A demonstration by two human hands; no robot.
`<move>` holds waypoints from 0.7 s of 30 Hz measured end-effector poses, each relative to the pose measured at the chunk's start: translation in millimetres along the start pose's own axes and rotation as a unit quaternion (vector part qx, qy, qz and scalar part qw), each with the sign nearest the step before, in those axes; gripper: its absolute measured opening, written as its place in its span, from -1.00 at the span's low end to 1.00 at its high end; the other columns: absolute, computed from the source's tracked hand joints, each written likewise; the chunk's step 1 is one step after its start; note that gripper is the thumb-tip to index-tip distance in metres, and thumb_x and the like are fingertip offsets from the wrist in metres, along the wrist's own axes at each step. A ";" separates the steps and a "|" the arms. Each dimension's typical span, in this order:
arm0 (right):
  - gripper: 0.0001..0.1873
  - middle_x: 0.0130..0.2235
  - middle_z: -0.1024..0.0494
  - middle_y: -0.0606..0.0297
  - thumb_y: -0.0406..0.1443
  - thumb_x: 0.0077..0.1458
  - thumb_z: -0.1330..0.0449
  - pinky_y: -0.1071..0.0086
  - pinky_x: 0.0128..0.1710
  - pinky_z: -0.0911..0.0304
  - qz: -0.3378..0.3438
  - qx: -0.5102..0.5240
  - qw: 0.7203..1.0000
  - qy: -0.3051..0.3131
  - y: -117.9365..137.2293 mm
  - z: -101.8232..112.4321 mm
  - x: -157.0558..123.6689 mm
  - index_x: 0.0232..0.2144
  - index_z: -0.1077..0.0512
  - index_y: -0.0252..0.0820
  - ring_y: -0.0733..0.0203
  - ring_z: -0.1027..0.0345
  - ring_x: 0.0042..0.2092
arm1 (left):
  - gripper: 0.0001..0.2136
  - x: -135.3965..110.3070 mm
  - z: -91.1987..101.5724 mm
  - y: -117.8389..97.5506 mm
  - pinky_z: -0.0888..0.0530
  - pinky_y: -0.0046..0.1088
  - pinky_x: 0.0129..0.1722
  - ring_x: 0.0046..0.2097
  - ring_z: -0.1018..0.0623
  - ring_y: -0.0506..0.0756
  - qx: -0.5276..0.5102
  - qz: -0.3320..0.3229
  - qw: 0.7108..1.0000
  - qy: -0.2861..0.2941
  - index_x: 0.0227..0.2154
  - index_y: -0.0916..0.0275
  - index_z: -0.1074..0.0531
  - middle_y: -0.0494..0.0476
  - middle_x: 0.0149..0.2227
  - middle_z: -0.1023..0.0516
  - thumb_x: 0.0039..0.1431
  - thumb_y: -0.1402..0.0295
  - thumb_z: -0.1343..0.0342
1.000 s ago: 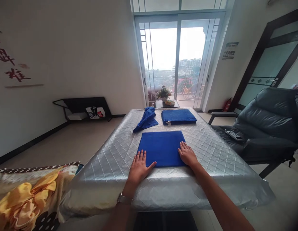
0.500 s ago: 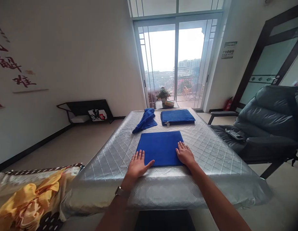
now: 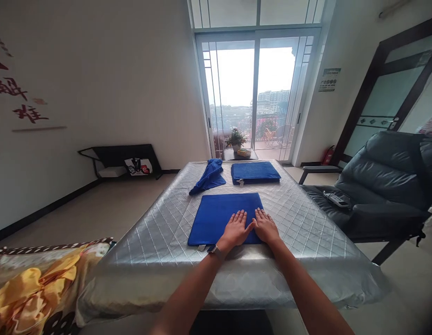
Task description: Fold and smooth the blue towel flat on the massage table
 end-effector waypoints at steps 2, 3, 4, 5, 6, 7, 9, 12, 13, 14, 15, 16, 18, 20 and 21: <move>-0.34 0.48 0.06 0.18 -0.16 0.43 0.25 0.20 0.44 0.30 -0.004 0.001 1.000 0.001 0.2 0.4 0.1 0.46 -0.01 -0.31 0.14 0.23 0.48 | -0.19 -12.4 2.5 26.3 0.08 -0.17 0.45 0.49 0.06 0.18 0.005 0.024 1.000 -0.001 0.44 0.41 0.02 0.27 0.48 0.06 0.40 -0.12 0.57; -0.34 0.48 0.07 0.18 -0.16 0.43 0.25 0.19 0.44 0.31 -0.005 0.003 1.000 0.003 0.4 0.3 0.1 0.46 0.00 -0.31 0.14 0.24 0.49 | -0.18 -20.6 4.5 42.1 0.08 -0.16 0.45 0.49 0.07 0.18 0.010 0.039 0.999 -0.001 0.44 0.41 0.02 0.27 0.48 0.07 0.39 -0.13 0.56; -0.33 0.49 0.08 0.18 -0.16 0.43 0.25 0.19 0.44 0.32 -0.006 0.004 1.000 0.005 0.5 0.0 0.2 0.46 0.01 -0.32 0.14 0.24 0.49 | -0.18 -29.5 7.0 59.0 0.08 -0.14 0.45 0.49 0.07 0.19 0.016 0.056 0.998 0.000 0.44 0.41 0.03 0.27 0.48 0.08 0.39 -0.14 0.55; -0.33 0.49 0.09 0.18 -0.16 0.43 0.26 0.19 0.44 0.32 -0.007 0.005 1.000 0.008 0.4 -0.4 0.3 0.46 0.02 -0.32 0.14 0.24 0.49 | -0.18 -38.8 9.8 76.7 0.07 -0.13 0.45 0.49 0.08 0.20 0.024 0.076 0.997 -0.001 0.44 0.40 0.04 0.27 0.48 0.08 0.39 -0.15 0.54; -0.33 0.49 0.09 0.19 -0.16 0.42 0.26 0.19 0.44 0.32 -0.009 0.006 1.000 0.009 0.2 -0.8 0.5 0.46 0.02 -0.33 0.14 0.25 0.49 | -0.18 -48.3 12.6 94.5 0.06 -0.11 0.44 0.49 0.08 0.21 0.032 0.097 0.995 -0.002 0.45 0.39 0.04 0.27 0.48 0.09 0.39 -0.15 0.53; -0.33 0.49 0.09 0.19 -0.16 0.42 0.26 0.19 0.44 0.33 -0.010 0.007 1.000 0.010 0.0 -1.2 0.6 0.46 0.02 -0.34 0.14 0.25 0.49 | -0.19 -57.5 15.3 111.4 0.05 -0.09 0.44 0.49 0.08 0.22 0.041 0.117 0.992 -0.003 0.45 0.39 0.05 0.29 0.48 0.09 0.39 -0.15 0.51; -0.32 0.49 0.09 0.18 -0.15 0.42 0.27 0.19 0.44 0.33 -0.010 0.006 1.000 0.012 -0.1 -1.8 0.8 0.46 0.03 -0.36 0.13 0.25 0.49 | -0.19 -73.9 19.6 139.4 0.04 -0.07 0.43 0.49 0.08 0.25 0.056 0.148 0.987 -0.010 0.45 0.38 0.06 0.32 0.48 0.09 0.39 -0.15 0.48; -0.31 0.49 0.10 0.18 -0.15 0.42 0.27 0.18 0.44 0.32 -0.010 -0.001 1.000 0.012 0.1 -2.1 0.9 0.46 0.04 -0.38 0.13 0.24 0.49 | -0.19 -89.9 22.3 161.5 0.01 -0.08 0.42 0.49 0.08 0.26 0.062 0.170 0.983 -0.023 0.45 0.39 0.07 0.35 0.48 0.10 0.39 -0.16 0.45; -0.31 0.49 0.09 0.19 -0.16 0.42 0.27 0.18 0.44 0.32 -0.010 -0.004 1.000 0.012 0.1 -2.1 0.9 0.46 0.04 -0.37 0.13 0.24 0.49 | -0.18 -92.9 22.3 164.1 0.00 -0.09 0.42 0.49 0.09 0.26 0.061 0.174 0.982 -0.027 0.45 0.41 0.07 0.36 0.48 0.11 0.39 -0.17 0.45; -0.32 0.49 0.09 0.19 -0.16 0.42 0.27 0.18 0.44 0.32 -0.011 -0.006 1.000 0.012 0.1 -2.1 0.8 0.46 0.04 -0.37 0.13 0.24 0.49 | -0.16 -94.9 22.0 165.1 0.00 -0.10 0.42 0.49 0.10 0.26 0.058 0.178 0.982 -0.029 0.45 0.43 0.08 0.37 0.48 0.12 0.38 -0.18 0.45; -0.32 0.49 0.09 0.19 -0.16 0.42 0.27 0.18 0.44 0.32 -0.011 -0.008 1.000 0.012 0.1 -2.0 0.8 0.46 0.04 -0.38 0.13 0.24 0.49 | -0.14 -96.1 21.8 164.8 0.00 -0.12 0.42 0.49 0.10 0.27 0.057 0.181 0.981 -0.031 0.45 0.45 0.08 0.37 0.48 0.13 0.37 -0.20 0.46; -0.32 0.49 0.09 0.19 -0.16 0.42 0.27 0.18 0.44 0.32 -0.011 -0.008 1.000 0.012 0.3 -1.9 0.9 0.46 0.04 -0.38 0.13 0.24 0.49 | -0.12 -96.7 21.9 163.9 0.01 -0.12 0.42 0.49 0.09 0.27 0.056 0.184 0.981 -0.033 0.44 0.47 0.08 0.38 0.48 0.13 0.36 -0.22 0.48; -0.31 0.49 0.10 0.19 -0.16 0.42 0.27 0.18 0.44 0.32 -0.011 -0.008 1.000 0.013 0.2 -1.8 1.0 0.46 0.04 -0.38 0.13 0.25 0.49 | -0.09 -97.1 22.5 161.2 0.02 -0.13 0.42 0.49 0.08 0.27 0.056 0.185 0.980 -0.039 0.44 0.47 0.08 0.38 0.48 0.13 0.34 -0.23 0.51; -0.31 0.49 0.10 0.19 -0.15 0.42 0.27 0.18 0.44 0.31 -0.011 -0.010 1.000 0.013 0.1 -2.0 1.3 0.46 0.04 -0.38 0.13 0.26 0.49 | -0.09 -97.2 23.1 159.4 0.02 -0.13 0.42 0.49 0.07 0.27 0.056 0.184 0.980 -0.043 0.44 0.47 0.07 0.38 0.48 0.12 0.34 -0.24 0.52; -0.31 0.49 0.10 0.19 -0.15 0.42 0.28 0.18 0.44 0.31 -0.011 -0.012 1.000 0.013 -0.1 -2.3 1.5 0.46 0.04 -0.38 0.13 0.26 0.49 | -0.09 -97.3 23.1 159.2 0.02 -0.14 0.42 0.48 0.07 0.27 0.056 0.184 0.980 -0.044 0.44 0.47 0.07 0.38 0.48 0.13 0.34 -0.24 0.52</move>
Point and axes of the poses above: each hand's wrist, its own x-axis towards the middle knuckle, its own z-axis out of the back of the hand, y = z × x, the point moved 9 cm from there along x, towards the middle knuckle
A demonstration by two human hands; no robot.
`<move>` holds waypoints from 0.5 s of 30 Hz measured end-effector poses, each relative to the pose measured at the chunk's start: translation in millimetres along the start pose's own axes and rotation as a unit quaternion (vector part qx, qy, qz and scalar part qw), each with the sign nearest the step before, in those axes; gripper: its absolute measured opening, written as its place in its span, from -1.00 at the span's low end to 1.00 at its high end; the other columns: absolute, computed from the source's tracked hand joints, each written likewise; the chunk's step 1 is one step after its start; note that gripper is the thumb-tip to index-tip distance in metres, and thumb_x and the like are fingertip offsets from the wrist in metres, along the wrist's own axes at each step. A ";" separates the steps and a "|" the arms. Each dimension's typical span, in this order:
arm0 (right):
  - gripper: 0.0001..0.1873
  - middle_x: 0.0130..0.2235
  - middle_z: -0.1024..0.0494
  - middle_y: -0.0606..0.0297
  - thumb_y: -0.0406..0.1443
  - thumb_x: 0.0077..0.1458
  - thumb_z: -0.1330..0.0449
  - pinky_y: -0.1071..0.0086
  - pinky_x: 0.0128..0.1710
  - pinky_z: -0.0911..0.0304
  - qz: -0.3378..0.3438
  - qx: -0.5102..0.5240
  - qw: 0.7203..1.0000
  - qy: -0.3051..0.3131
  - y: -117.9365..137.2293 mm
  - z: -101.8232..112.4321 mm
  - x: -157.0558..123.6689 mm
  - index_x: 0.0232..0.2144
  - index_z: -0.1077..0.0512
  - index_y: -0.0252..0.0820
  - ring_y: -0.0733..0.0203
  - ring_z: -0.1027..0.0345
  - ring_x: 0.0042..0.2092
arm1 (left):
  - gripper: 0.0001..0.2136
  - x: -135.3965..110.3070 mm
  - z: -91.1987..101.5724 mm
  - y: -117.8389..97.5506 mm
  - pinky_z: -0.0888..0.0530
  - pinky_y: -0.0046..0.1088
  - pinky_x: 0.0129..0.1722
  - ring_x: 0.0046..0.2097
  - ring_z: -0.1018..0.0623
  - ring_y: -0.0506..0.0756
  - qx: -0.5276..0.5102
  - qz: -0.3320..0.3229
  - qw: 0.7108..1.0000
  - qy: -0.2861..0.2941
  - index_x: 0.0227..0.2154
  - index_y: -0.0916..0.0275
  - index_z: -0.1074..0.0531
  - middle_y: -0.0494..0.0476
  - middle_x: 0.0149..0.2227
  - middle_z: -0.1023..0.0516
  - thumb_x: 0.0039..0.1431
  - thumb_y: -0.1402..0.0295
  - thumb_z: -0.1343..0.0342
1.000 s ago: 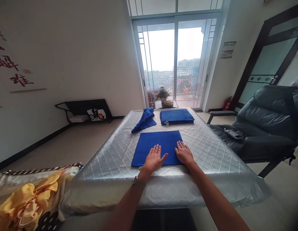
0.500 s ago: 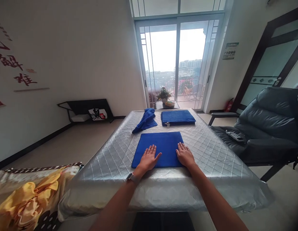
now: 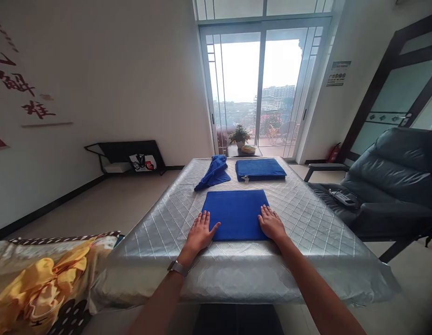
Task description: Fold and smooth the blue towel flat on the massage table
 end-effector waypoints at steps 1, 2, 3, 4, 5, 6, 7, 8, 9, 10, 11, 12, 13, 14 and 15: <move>-0.31 0.49 0.09 0.19 -0.15 0.42 0.28 0.18 0.44 0.31 0.000 -0.002 1.000 0.000 -0.1 -0.3 0.3 0.46 0.04 -0.38 0.13 0.26 0.49 | -0.08 -0.2 -0.1 0.1 0.01 -0.14 0.42 0.48 0.07 0.28 -0.001 0.000 1.000 -0.001 0.44 0.48 0.07 0.39 0.48 0.13 0.34 -0.24 0.51; -0.31 0.49 0.09 0.18 -0.15 0.42 0.28 0.18 0.44 0.31 0.001 -0.005 1.000 -0.001 -0.1 -0.5 0.5 0.46 0.04 -0.38 0.13 0.26 0.49 | -0.08 -0.2 -0.3 0.4 0.01 -0.14 0.42 0.48 0.07 0.28 -0.002 0.000 1.000 -0.002 0.44 0.48 0.07 0.39 0.48 0.13 0.34 -0.24 0.51; -0.31 0.49 0.09 0.18 -0.15 0.42 0.28 0.17 0.44 0.31 0.003 -0.007 1.000 -0.001 0.0 -0.7 0.8 0.46 0.04 -0.38 0.12 0.26 0.49 | -0.08 -0.3 -0.3 0.7 0.01 -0.14 0.42 0.48 0.07 0.28 -0.003 0.000 1.000 -0.005 0.44 0.48 0.06 0.39 0.48 0.12 0.34 -0.24 0.50; -0.31 0.49 0.09 0.18 -0.15 0.42 0.28 0.17 0.44 0.31 0.004 -0.009 1.000 -0.001 0.1 -0.9 1.0 0.46 0.04 -0.38 0.12 0.25 0.49 | -0.09 -0.2 -0.2 1.0 0.00 -0.13 0.42 0.48 0.06 0.28 -0.005 0.000 1.000 -0.008 0.44 0.47 0.06 0.39 0.48 0.11 0.34 -0.24 0.50; -0.31 0.49 0.09 0.18 -0.15 0.42 0.28 0.17 0.44 0.31 0.005 -0.011 1.000 0.000 0.2 -1.0 1.1 0.46 0.04 -0.38 0.12 0.25 0.49 | -0.09 -0.2 -0.1 1.2 0.00 -0.12 0.42 0.48 0.06 0.29 -0.006 0.000 1.000 -0.012 0.44 0.46 0.05 0.39 0.48 0.11 0.34 -0.24 0.49; -0.31 0.49 0.09 0.18 -0.15 0.42 0.28 0.17 0.44 0.31 0.006 -0.012 1.000 0.002 0.4 -1.0 1.1 0.46 0.05 -0.38 0.12 0.26 0.49 | -0.09 -0.1 0.0 1.1 0.00 -0.11 0.41 0.48 0.05 0.29 -0.008 -0.001 1.000 -0.014 0.44 0.45 0.05 0.39 0.47 0.10 0.34 -0.25 0.48; -0.31 0.49 0.10 0.18 -0.15 0.42 0.28 0.17 0.44 0.31 0.006 -0.013 1.000 0.004 0.7 -0.8 1.0 0.46 0.05 -0.39 0.12 0.26 0.49 | -0.09 0.0 0.1 1.0 0.00 -0.10 0.41 0.48 0.05 0.30 -0.011 -0.001 1.000 -0.015 0.44 0.45 0.05 0.39 0.47 0.09 0.33 -0.25 0.48; -0.31 0.49 0.11 0.18 -0.15 0.41 0.28 0.17 0.44 0.31 0.006 -0.014 1.000 0.007 0.9 -0.3 0.7 0.46 0.05 -0.39 0.12 0.27 0.49 | -0.09 0.1 0.3 0.7 0.00 -0.09 0.41 0.48 0.05 0.30 -0.013 -0.002 1.000 -0.016 0.44 0.44 0.04 0.39 0.47 0.09 0.33 -0.25 0.47; -0.30 0.49 0.12 0.18 -0.15 0.41 0.28 0.17 0.44 0.30 0.006 -0.015 1.000 0.012 1.2 0.3 0.3 0.46 0.06 -0.39 0.12 0.27 0.49 | -0.10 0.1 0.7 0.4 0.00 -0.08 0.41 0.48 0.05 0.31 -0.016 -0.003 1.000 -0.016 0.44 0.44 0.04 0.40 0.47 0.09 0.34 -0.25 0.47; -0.30 0.49 0.12 0.18 -0.15 0.41 0.28 0.17 0.44 0.30 0.005 -0.016 1.000 0.017 1.5 1.1 -0.2 0.46 0.06 -0.39 0.13 0.27 0.49 | -0.10 0.1 1.2 0.1 0.00 -0.08 0.41 0.48 0.05 0.31 -0.018 -0.004 1.000 -0.016 0.44 0.45 0.04 0.40 0.47 0.09 0.34 -0.25 0.46; -0.30 0.49 0.12 0.18 -0.15 0.41 0.28 0.17 0.44 0.29 0.005 -0.017 1.000 0.022 1.9 2.2 -0.5 0.46 0.06 -0.40 0.12 0.27 0.49 | -0.09 0.0 1.8 -0.2 0.00 -0.08 0.42 0.48 0.05 0.31 -0.020 -0.004 1.000 -0.015 0.44 0.45 0.04 0.40 0.47 0.10 0.34 -0.25 0.46; -0.30 0.49 0.12 0.17 -0.15 0.41 0.27 0.17 0.44 0.28 0.004 -0.018 0.999 0.028 2.3 3.5 -0.6 0.46 0.06 -0.40 0.12 0.27 0.49 | -0.09 -0.2 2.1 -0.3 0.01 -0.09 0.42 0.48 0.06 0.31 -0.022 -0.003 1.000 -0.014 0.44 0.46 0.04 0.40 0.47 0.10 0.34 -0.25 0.46; -0.30 0.49 0.11 0.17 -0.14 0.41 0.27 0.16 0.44 0.28 0.002 -0.019 0.999 0.034 2.3 5.2 -0.2 0.46 0.05 -0.39 0.12 0.26 0.49 | -0.08 -0.4 2.4 -0.5 0.01 -0.10 0.42 0.48 0.06 0.31 -0.023 -0.003 1.000 -0.013 0.44 0.48 0.04 0.40 0.47 0.11 0.33 -0.25 0.46; -0.30 0.49 0.10 0.17 -0.14 0.41 0.27 0.15 0.44 0.28 -0.001 -0.020 0.999 0.039 2.3 7.3 0.8 0.46 0.04 -0.39 0.11 0.25 0.49 | -0.08 -0.5 2.6 -0.8 0.01 -0.10 0.42 0.48 0.06 0.31 -0.025 -0.004 1.000 -0.013 0.43 0.49 0.04 0.40 0.47 0.11 0.33 -0.25 0.45; -0.30 0.49 0.08 0.16 -0.14 0.41 0.28 0.13 0.43 0.29 -0.002 -0.021 0.999 0.041 2.5 9.8 2.6 0.46 0.03 -0.38 0.11 0.24 0.49 | -0.08 -0.6 2.7 -1.3 0.00 -0.10 0.42 0.48 0.06 0.31 -0.027 -0.005 1.000 -0.014 0.43 0.49 0.04 0.41 0.47 0.10 0.33 -0.25 0.45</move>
Point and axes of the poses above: each hand's wrist, its own x-axis towards the middle knuckle, its own z-axis out of the back of the hand, y = z × x, the point moved 9 cm from there along x, towards the middle knuckle
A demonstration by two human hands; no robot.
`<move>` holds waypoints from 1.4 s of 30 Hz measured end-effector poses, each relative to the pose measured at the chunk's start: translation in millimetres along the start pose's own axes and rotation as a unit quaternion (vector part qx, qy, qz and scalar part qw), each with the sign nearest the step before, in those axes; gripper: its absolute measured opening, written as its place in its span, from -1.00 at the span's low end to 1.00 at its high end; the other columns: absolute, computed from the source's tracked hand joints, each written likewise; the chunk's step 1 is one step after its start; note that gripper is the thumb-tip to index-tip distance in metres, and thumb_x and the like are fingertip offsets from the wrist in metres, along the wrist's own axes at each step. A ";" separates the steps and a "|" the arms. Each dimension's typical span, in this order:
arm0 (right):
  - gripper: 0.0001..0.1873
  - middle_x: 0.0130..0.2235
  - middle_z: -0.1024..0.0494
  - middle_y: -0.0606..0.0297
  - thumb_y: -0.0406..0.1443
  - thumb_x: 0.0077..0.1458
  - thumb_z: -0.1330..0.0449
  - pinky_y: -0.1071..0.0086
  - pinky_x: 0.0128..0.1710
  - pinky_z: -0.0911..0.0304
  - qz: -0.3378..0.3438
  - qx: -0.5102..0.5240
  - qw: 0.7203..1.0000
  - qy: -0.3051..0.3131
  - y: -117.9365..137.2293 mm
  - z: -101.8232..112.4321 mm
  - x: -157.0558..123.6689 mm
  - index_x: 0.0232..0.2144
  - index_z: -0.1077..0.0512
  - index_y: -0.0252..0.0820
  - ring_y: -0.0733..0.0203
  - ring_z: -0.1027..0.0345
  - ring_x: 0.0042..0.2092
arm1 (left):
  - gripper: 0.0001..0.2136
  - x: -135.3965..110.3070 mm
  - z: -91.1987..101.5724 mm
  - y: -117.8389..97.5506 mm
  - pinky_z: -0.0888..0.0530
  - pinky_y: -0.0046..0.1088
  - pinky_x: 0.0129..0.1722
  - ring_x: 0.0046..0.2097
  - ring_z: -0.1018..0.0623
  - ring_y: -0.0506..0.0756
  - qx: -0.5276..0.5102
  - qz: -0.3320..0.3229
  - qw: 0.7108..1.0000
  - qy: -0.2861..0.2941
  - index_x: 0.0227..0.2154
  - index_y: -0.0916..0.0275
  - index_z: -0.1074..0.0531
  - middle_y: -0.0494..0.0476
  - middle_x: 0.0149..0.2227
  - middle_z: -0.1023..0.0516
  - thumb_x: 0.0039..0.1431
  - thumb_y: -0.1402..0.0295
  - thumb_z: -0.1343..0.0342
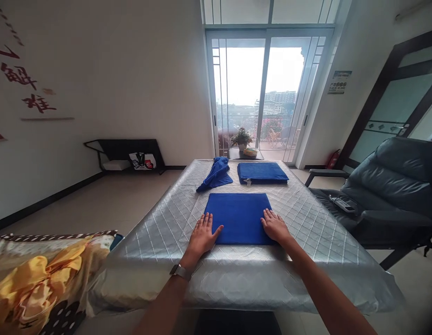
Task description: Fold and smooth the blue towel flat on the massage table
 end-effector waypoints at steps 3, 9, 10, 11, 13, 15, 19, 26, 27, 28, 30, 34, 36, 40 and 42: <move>-0.31 0.48 0.05 0.15 -0.14 0.41 0.28 0.12 0.43 0.28 0.001 0.003 1.000 -0.006 1.5 9.0 10.3 0.45 0.00 -0.38 0.10 0.22 0.48 | -0.10 0.0 0.8 -0.3 -0.01 -0.08 0.42 0.48 0.05 0.31 -0.004 -0.001 1.000 -0.009 0.43 0.46 0.02 0.40 0.47 0.08 0.34 -0.24 0.44; -0.30 0.49 0.10 0.14 -0.14 0.41 0.29 0.18 0.43 0.28 -0.004 0.008 1.000 -0.020 1.2 5.7 41.6 0.46 0.06 -0.39 0.14 0.28 0.49 | -0.11 -0.7 0.7 1.0 -0.01 -0.11 0.42 0.48 0.06 0.29 0.000 0.008 1.000 -0.001 0.43 0.48 0.03 0.38 0.48 0.09 0.35 -0.23 0.45; -0.30 0.49 0.11 0.14 -0.13 0.42 0.29 0.18 0.43 0.29 -0.007 0.008 1.000 -0.018 0.1 1.8 45.0 0.46 0.07 -0.38 0.14 0.29 0.49 | -0.11 -1.1 0.5 0.7 0.00 -0.12 0.42 0.48 0.06 0.29 -0.001 0.009 1.000 0.001 0.43 0.47 0.03 0.37 0.48 0.09 0.35 -0.22 0.45; -0.29 0.49 0.12 0.14 -0.13 0.42 0.29 0.18 0.43 0.30 -0.008 0.007 1.000 -0.018 -0.9 -1.7 47.4 0.47 0.07 -0.38 0.14 0.29 0.49 | -0.11 -1.5 0.1 0.3 0.00 -0.13 0.42 0.48 0.06 0.28 -0.002 0.009 1.000 0.002 0.44 0.46 0.03 0.36 0.48 0.09 0.35 -0.22 0.46; -0.29 0.49 0.12 0.15 -0.13 0.42 0.29 0.18 0.43 0.31 -0.007 0.007 1.000 -0.022 -2.2 -6.2 49.7 0.47 0.08 -0.39 0.13 0.29 0.49 | -0.11 -2.1 -0.9 -0.3 0.01 -0.13 0.43 0.48 0.07 0.28 -0.003 0.009 1.000 0.003 0.44 0.45 0.04 0.35 0.48 0.11 0.35 -0.23 0.46; -0.29 0.50 0.12 0.16 -0.13 0.42 0.29 0.18 0.43 0.33 -0.003 0.009 1.000 -0.027 -2.5 -7.6 49.5 0.47 0.08 -0.40 0.13 0.29 0.49 | -0.10 -1.4 -2.6 1.5 0.01 -0.11 0.43 0.49 0.08 0.28 -0.001 0.010 1.000 0.006 0.44 0.46 0.06 0.35 0.48 0.14 0.34 -0.24 0.47; -0.29 0.50 0.12 0.17 -0.14 0.42 0.30 0.19 0.44 0.33 -0.005 0.024 0.999 -0.028 -2.4 -6.4 47.6 0.46 0.08 -0.40 0.14 0.30 0.49 | -0.11 6.7 -6.4 11.5 -0.01 -0.09 0.42 0.48 0.06 0.27 -0.003 -0.003 0.999 0.051 0.44 0.45 0.05 0.36 0.48 0.12 0.35 -0.23 0.49; -0.30 0.49 0.10 0.18 -0.14 0.42 0.28 0.18 0.44 0.33 -0.006 0.036 0.999 -0.039 -1.3 -4.3 46.6 0.46 0.06 -0.40 0.13 0.28 0.49 | -0.12 39.1 9.4 -42.4 -0.02 -0.10 0.42 0.47 -0.01 0.28 0.006 -0.042 0.999 0.028 0.41 0.43 -0.09 0.36 0.45 -0.04 0.36 -0.21 0.51; -0.30 0.49 0.10 0.18 -0.15 0.42 0.28 0.18 0.44 0.32 -0.006 0.035 0.999 -0.041 -1.4 -4.5 46.5 0.46 0.06 -0.41 0.12 0.28 0.49 | -0.13 44.0 7.2 -68.9 0.00 -0.14 0.43 0.47 -0.01 0.26 0.001 -0.076 0.997 0.028 0.40 0.45 -0.09 0.35 0.45 -0.04 0.37 -0.19 0.53; -0.30 0.49 0.10 0.17 -0.15 0.42 0.28 0.18 0.44 0.32 -0.003 0.031 0.999 -0.042 -1.5 -4.7 46.5 0.46 0.05 -0.41 0.12 0.28 0.49 | -0.16 48.5 3.4 -97.7 0.00 -0.18 0.43 0.47 -0.02 0.22 -0.006 -0.117 0.993 0.031 0.40 0.43 -0.10 0.34 0.46 -0.03 0.39 -0.16 0.54; -0.31 0.49 0.10 0.15 -0.16 0.42 0.26 0.19 0.44 0.32 0.003 0.021 0.999 -0.044 -1.6 -5.5 46.3 0.46 0.05 -0.42 0.12 0.28 0.49 | -0.22 57.4 -5.5 -150.7 0.00 -0.21 0.43 0.47 -0.03 0.17 -0.022 -0.182 0.982 0.037 0.41 0.38 -0.10 0.28 0.46 -0.05 0.42 -0.10 0.54; -0.32 0.49 0.10 0.17 -0.15 0.43 0.26 0.20 0.43 0.30 0.011 0.015 0.999 -0.043 -2.5 -6.8 45.7 0.46 0.05 -0.37 0.13 0.28 0.49 | -0.28 76.7 -18.5 -203.4 0.03 -0.22 0.44 0.47 -0.03 0.13 -0.039 -0.216 0.975 0.027 0.41 0.39 -0.08 0.28 0.45 -0.07 0.46 -0.01 0.54; -0.32 0.49 0.09 0.18 -0.16 0.43 0.27 0.20 0.43 0.30 0.009 0.024 0.999 -0.042 -2.7 -6.5 45.4 0.46 0.04 -0.36 0.13 0.27 0.49 | -0.28 85.2 -24.3 -198.4 0.03 -0.22 0.44 0.47 -0.03 0.14 -0.034 -0.191 0.981 0.030 0.41 0.40 -0.08 0.28 0.46 -0.06 0.46 -0.01 0.54; -0.31 0.49 0.08 0.15 -0.16 0.42 0.26 0.19 0.44 0.32 0.005 0.041 0.998 -0.043 -1.4 -4.4 45.0 0.45 0.03 -0.40 0.12 0.26 0.49 | -0.26 93.6 -28.8 -153.2 0.03 -0.18 0.45 0.48 0.00 0.16 -0.023 -0.133 0.990 0.044 0.43 0.35 -0.05 0.26 0.47 -0.01 0.44 -0.08 0.50; -0.30 0.49 0.09 0.15 -0.15 0.42 0.27 0.18 0.44 0.34 0.002 0.049 0.998 -0.043 -1.1 -3.9 44.8 0.46 0.04 -0.40 0.13 0.27 0.49 | -0.22 94.8 -26.6 -121.1 0.06 -0.18 0.45 0.48 0.04 0.18 -0.015 -0.105 0.993 0.050 0.43 0.37 -0.02 0.28 0.47 0.02 0.41 -0.12 0.50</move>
Point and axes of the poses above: each hand's wrist, its own x-axis towards the middle knuckle, its own z-axis out of the back of the hand, y = z × x, the point moved 9 cm from there along x, towards the middle knuckle
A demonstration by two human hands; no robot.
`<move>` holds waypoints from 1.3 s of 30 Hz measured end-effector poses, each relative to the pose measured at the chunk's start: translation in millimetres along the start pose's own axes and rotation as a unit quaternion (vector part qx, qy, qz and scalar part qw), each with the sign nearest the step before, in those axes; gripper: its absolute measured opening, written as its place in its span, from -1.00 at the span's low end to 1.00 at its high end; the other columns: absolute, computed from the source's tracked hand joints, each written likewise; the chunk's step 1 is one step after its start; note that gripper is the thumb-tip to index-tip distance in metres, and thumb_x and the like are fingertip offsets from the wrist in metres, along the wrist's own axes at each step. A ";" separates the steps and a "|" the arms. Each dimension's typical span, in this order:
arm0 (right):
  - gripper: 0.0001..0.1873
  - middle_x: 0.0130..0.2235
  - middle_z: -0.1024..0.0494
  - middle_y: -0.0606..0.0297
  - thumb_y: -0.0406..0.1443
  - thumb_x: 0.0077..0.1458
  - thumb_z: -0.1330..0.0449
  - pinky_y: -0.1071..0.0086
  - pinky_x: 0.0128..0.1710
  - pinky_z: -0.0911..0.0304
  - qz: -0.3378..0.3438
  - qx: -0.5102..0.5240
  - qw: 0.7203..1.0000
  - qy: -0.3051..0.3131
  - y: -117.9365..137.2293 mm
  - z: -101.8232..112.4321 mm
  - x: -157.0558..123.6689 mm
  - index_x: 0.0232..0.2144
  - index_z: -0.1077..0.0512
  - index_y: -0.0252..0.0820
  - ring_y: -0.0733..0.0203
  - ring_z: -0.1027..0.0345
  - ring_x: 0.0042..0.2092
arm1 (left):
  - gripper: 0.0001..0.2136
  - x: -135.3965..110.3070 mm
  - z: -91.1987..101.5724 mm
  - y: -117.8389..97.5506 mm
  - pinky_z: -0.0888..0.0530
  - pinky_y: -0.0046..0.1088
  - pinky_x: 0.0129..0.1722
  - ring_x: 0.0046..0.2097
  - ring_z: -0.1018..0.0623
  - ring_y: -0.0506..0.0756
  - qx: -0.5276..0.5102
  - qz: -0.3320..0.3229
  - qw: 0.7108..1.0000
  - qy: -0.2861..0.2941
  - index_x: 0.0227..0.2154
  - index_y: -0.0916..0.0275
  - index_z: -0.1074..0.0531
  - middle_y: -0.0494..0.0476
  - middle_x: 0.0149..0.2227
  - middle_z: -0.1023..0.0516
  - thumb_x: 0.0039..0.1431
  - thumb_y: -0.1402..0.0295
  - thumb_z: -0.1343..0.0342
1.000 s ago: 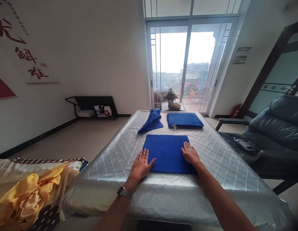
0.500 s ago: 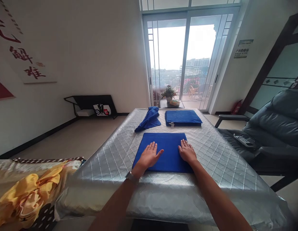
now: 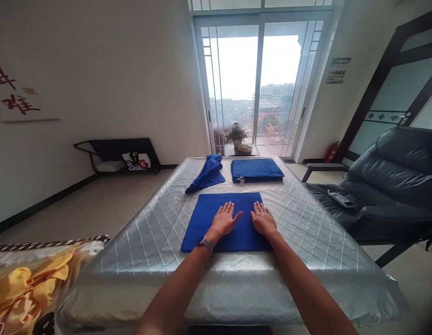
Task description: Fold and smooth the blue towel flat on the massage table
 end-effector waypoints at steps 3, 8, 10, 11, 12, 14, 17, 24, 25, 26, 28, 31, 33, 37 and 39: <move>-0.31 0.49 0.09 0.17 -0.15 0.42 0.28 0.19 0.44 0.34 -0.005 0.004 1.000 0.003 -0.6 -0.6 -0.3 0.46 0.05 -0.40 0.14 0.28 0.49 | -0.19 -12.0 7.2 52.9 0.08 -0.17 0.45 0.49 0.07 0.19 0.014 0.054 0.998 0.005 0.44 0.43 0.03 0.31 0.48 0.09 0.40 -0.13 0.54; -0.31 0.49 0.10 0.19 -0.15 0.42 0.28 0.19 0.44 0.34 -0.005 -0.005 1.000 0.004 -1.2 -0.6 -0.6 0.46 0.05 -0.39 0.14 0.27 0.49 | -0.16 -31.4 17.3 119.1 0.05 -0.15 0.44 0.48 0.06 0.23 0.033 0.126 0.991 -0.011 0.44 0.47 0.05 0.36 0.48 0.09 0.39 -0.15 0.53; -0.31 0.49 0.11 0.19 -0.15 0.42 0.28 0.19 0.44 0.34 -0.005 -0.011 1.000 0.006 -1.0 -0.5 -0.4 0.46 0.05 -0.39 0.14 0.27 0.49 | -0.14 -35.3 18.5 128.6 0.03 -0.16 0.43 0.48 0.05 0.24 0.033 0.137 0.990 -0.019 0.43 0.50 0.06 0.38 0.48 0.09 0.38 -0.17 0.53; -0.30 0.50 0.11 0.19 -0.15 0.41 0.28 0.19 0.44 0.34 -0.006 -0.013 1.000 0.006 -0.9 -0.6 -0.2 0.46 0.06 -0.39 0.14 0.27 0.49 | -0.13 -36.2 18.6 130.4 0.03 -0.16 0.43 0.48 0.05 0.24 0.031 0.140 0.989 -0.021 0.43 0.50 0.05 0.39 0.48 0.10 0.38 -0.17 0.54; -0.30 0.50 0.11 0.19 -0.15 0.41 0.29 0.19 0.44 0.34 -0.008 -0.014 1.000 0.008 -0.9 -0.8 0.1 0.46 0.06 -0.38 0.14 0.27 0.49 | -0.13 -36.7 18.7 130.7 0.03 -0.17 0.43 0.48 0.05 0.24 0.030 0.142 0.989 -0.023 0.43 0.50 0.05 0.39 0.48 0.09 0.37 -0.18 0.54; -0.30 0.50 0.12 0.19 -0.15 0.41 0.29 0.19 0.44 0.34 -0.010 -0.020 1.000 0.011 -0.7 -1.7 0.8 0.47 0.07 -0.38 0.14 0.28 0.49 | -0.13 -36.7 18.9 129.0 0.03 -0.18 0.43 0.48 0.04 0.24 0.028 0.143 0.989 -0.026 0.43 0.49 0.03 0.40 0.48 0.08 0.37 -0.18 0.52; -0.29 0.50 0.14 0.19 -0.14 0.41 0.30 0.19 0.44 0.36 -0.013 -0.031 0.999 0.020 -0.7 -3.3 2.0 0.47 0.09 -0.39 0.15 0.30 0.49 | -0.14 -36.2 19.7 126.1 0.04 -0.19 0.43 0.48 0.04 0.24 0.023 0.142 0.989 -0.030 0.43 0.50 0.03 0.40 0.48 0.08 0.38 -0.17 0.50; -0.28 0.51 0.19 0.18 -0.11 0.41 0.29 0.13 0.44 0.30 -0.023 -0.049 0.995 0.081 -3.3 -1.7 5.5 0.48 0.13 -0.37 0.11 0.33 0.50 | -0.14 -36.1 18.5 126.5 0.03 -0.16 0.43 0.48 0.04 0.27 0.018 0.139 0.989 -0.043 0.42 0.52 0.02 0.42 0.47 0.06 0.38 -0.16 0.50; -0.28 0.51 0.18 0.17 -0.10 0.41 0.28 0.10 0.43 0.29 -0.021 -0.053 0.994 0.092 -2.9 -0.1 7.2 0.48 0.12 -0.35 0.10 0.32 0.50 | -0.14 -36.0 18.2 126.8 0.02 -0.16 0.43 0.48 0.04 0.27 0.018 0.139 0.989 -0.045 0.42 0.52 0.02 0.42 0.47 0.06 0.39 -0.15 0.51; -0.28 0.50 0.17 0.16 -0.10 0.41 0.28 0.08 0.43 0.29 -0.017 -0.058 0.993 0.097 -1.8 2.5 9.9 0.48 0.11 -0.34 0.09 0.32 0.50 | -0.15 -35.9 17.8 127.0 0.02 -0.15 0.43 0.48 0.03 0.27 0.018 0.139 0.989 -0.045 0.42 0.52 0.02 0.42 0.47 0.06 0.39 -0.14 0.52; -0.29 0.50 0.15 0.15 -0.11 0.41 0.28 0.07 0.43 0.30 -0.004 -0.066 0.993 0.094 2.1 9.4 18.5 0.47 0.08 -0.33 0.09 0.32 0.50 | -0.16 -35.5 16.7 127.3 0.02 -0.15 0.43 0.48 0.03 0.27 0.019 0.140 0.989 -0.041 0.42 0.52 0.02 0.41 0.47 0.06 0.39 -0.13 0.53; -0.30 0.50 0.15 0.17 -0.12 0.41 0.31 0.11 0.44 0.32 0.006 -0.065 0.995 0.069 5.7 17.0 37.8 0.47 0.08 -0.33 0.13 0.34 0.50 | -0.16 -35.5 16.2 127.3 0.00 -0.15 0.42 0.48 0.03 0.28 0.023 0.138 0.989 -0.039 0.42 0.54 0.02 0.41 0.47 0.07 0.40 -0.12 0.53; -0.29 0.50 0.15 0.16 -0.12 0.42 0.31 0.15 0.44 0.33 0.003 -0.060 0.997 0.057 3.8 15.3 50.9 0.47 0.09 -0.37 0.16 0.36 0.50 | -0.16 -36.0 16.0 127.6 -0.01 -0.14 0.42 0.48 0.03 0.29 0.027 0.136 0.990 -0.040 0.42 0.55 0.01 0.43 0.47 0.07 0.41 -0.12 0.51; -0.28 0.50 0.15 0.15 -0.12 0.42 0.31 0.20 0.44 0.34 -0.014 -0.048 0.998 0.034 -7.8 2.2 66.9 0.47 0.11 -0.41 0.18 0.37 0.50 | -0.16 -36.9 14.1 130.1 -0.03 -0.14 0.42 0.47 0.01 0.29 0.033 0.129 0.990 -0.043 0.42 0.50 0.00 0.42 0.47 0.05 0.40 -0.14 0.51; -0.28 0.50 0.15 0.16 -0.11 0.42 0.31 0.19 0.44 0.34 -0.015 -0.043 0.999 0.027 -12.0 -3.7 69.1 0.47 0.11 -0.40 0.16 0.36 0.50 | -0.15 -36.4 12.9 132.5 -0.03 -0.14 0.42 0.47 0.00 0.28 0.034 0.129 0.990 -0.046 0.42 0.48 -0.01 0.41 0.47 0.05 0.39 -0.16 0.51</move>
Point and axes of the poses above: each hand's wrist, its own x-axis towards the middle knuckle, its own z-axis out of the back of the hand, y = z × x, the point moved 9 cm from there along x, towards the middle knuckle
